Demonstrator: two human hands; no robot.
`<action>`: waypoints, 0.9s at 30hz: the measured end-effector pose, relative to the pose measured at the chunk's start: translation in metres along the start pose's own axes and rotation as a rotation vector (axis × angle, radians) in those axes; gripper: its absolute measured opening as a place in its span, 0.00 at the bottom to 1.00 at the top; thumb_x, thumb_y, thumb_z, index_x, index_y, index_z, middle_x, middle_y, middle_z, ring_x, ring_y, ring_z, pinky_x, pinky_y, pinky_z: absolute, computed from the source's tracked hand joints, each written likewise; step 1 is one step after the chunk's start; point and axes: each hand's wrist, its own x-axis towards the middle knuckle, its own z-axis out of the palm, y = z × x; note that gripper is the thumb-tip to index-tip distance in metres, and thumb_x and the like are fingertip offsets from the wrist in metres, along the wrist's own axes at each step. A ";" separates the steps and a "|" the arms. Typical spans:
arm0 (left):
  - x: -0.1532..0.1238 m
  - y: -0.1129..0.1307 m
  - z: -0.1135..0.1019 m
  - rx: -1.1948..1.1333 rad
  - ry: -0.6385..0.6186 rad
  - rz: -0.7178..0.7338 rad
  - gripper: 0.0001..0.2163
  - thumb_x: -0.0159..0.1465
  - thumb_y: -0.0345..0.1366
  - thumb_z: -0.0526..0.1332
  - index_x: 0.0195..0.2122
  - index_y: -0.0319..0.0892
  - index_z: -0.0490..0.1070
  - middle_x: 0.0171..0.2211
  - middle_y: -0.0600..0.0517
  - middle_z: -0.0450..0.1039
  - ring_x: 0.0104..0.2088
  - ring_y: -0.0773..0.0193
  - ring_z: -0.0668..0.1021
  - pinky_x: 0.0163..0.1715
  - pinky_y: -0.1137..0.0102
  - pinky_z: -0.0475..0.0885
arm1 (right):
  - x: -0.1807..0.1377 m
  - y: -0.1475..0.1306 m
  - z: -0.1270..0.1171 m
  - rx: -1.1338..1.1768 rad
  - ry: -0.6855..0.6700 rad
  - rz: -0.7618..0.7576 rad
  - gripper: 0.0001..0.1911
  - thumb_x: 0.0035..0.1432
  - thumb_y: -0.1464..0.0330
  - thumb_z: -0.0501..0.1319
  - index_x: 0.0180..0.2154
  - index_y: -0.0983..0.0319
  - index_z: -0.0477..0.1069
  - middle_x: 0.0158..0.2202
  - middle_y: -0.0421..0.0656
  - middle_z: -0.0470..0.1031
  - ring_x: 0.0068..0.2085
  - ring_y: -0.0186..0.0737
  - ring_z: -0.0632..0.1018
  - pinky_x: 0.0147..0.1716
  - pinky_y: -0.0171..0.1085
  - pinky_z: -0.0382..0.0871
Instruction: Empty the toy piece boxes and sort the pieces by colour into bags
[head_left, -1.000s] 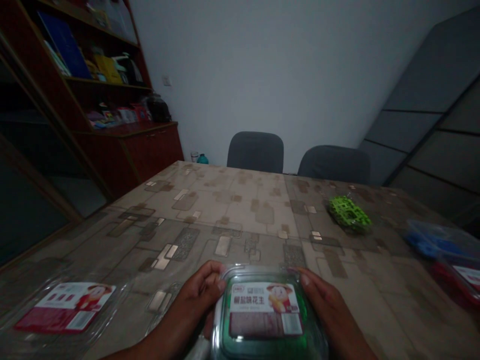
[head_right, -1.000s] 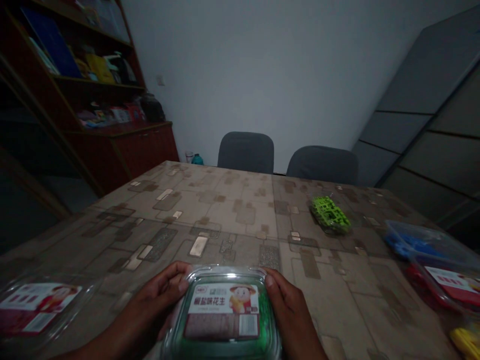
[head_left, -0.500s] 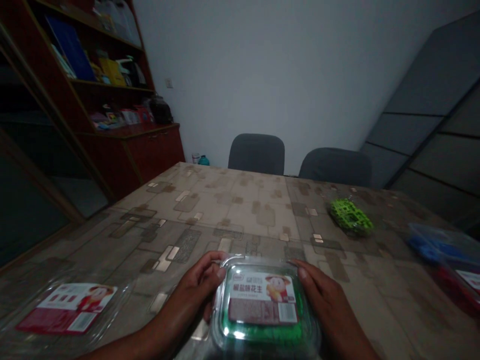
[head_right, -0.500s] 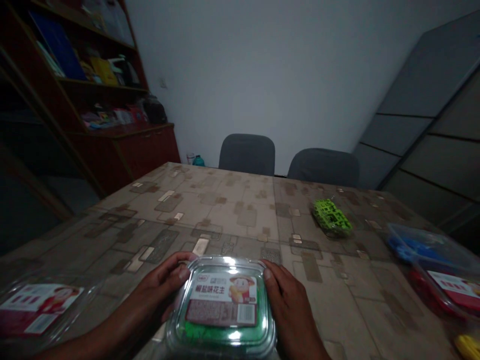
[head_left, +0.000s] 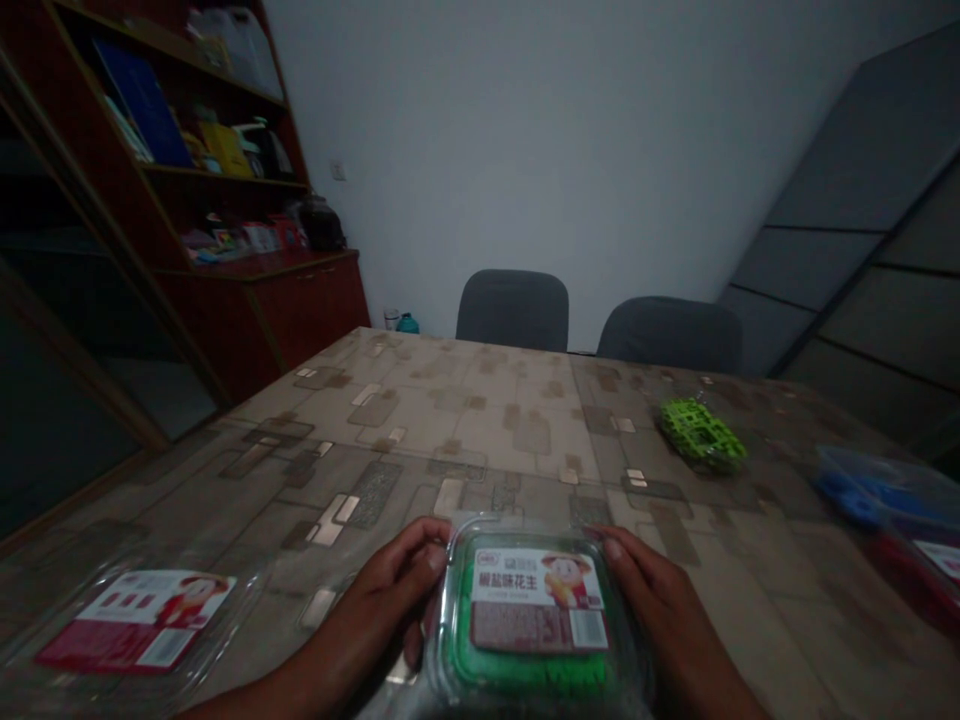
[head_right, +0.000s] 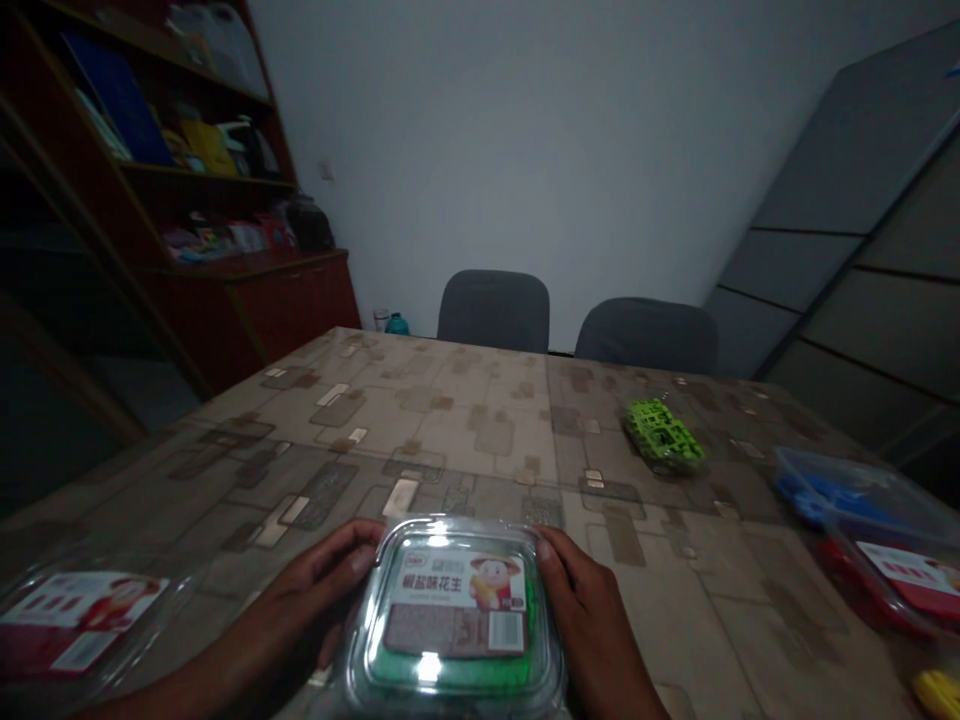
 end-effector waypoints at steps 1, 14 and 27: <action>0.001 0.000 0.001 0.004 0.005 0.006 0.19 0.65 0.54 0.61 0.43 0.44 0.68 0.23 0.58 0.65 0.17 0.74 0.64 0.13 0.81 0.57 | 0.000 -0.001 0.000 -0.008 -0.003 0.001 0.27 0.65 0.48 0.54 0.50 0.59 0.76 0.46 0.46 0.81 0.45 0.48 0.79 0.43 0.39 0.73; 0.004 -0.003 -0.001 0.107 0.030 0.058 0.19 0.60 0.53 0.66 0.39 0.43 0.66 0.28 0.57 0.65 0.19 0.74 0.65 0.13 0.81 0.58 | 0.002 -0.012 -0.010 -0.018 -0.010 0.018 0.31 0.60 0.42 0.55 0.47 0.60 0.78 0.46 0.49 0.80 0.52 0.54 0.77 0.44 0.41 0.74; 0.008 -0.002 -0.003 0.092 0.026 0.091 0.19 0.60 0.48 0.67 0.46 0.46 0.65 0.29 0.58 0.64 0.20 0.72 0.67 0.13 0.81 0.59 | 0.026 -0.017 -0.049 0.284 0.351 0.118 0.22 0.43 0.46 0.69 0.29 0.57 0.78 0.15 0.36 0.66 0.19 0.38 0.68 0.17 0.34 0.63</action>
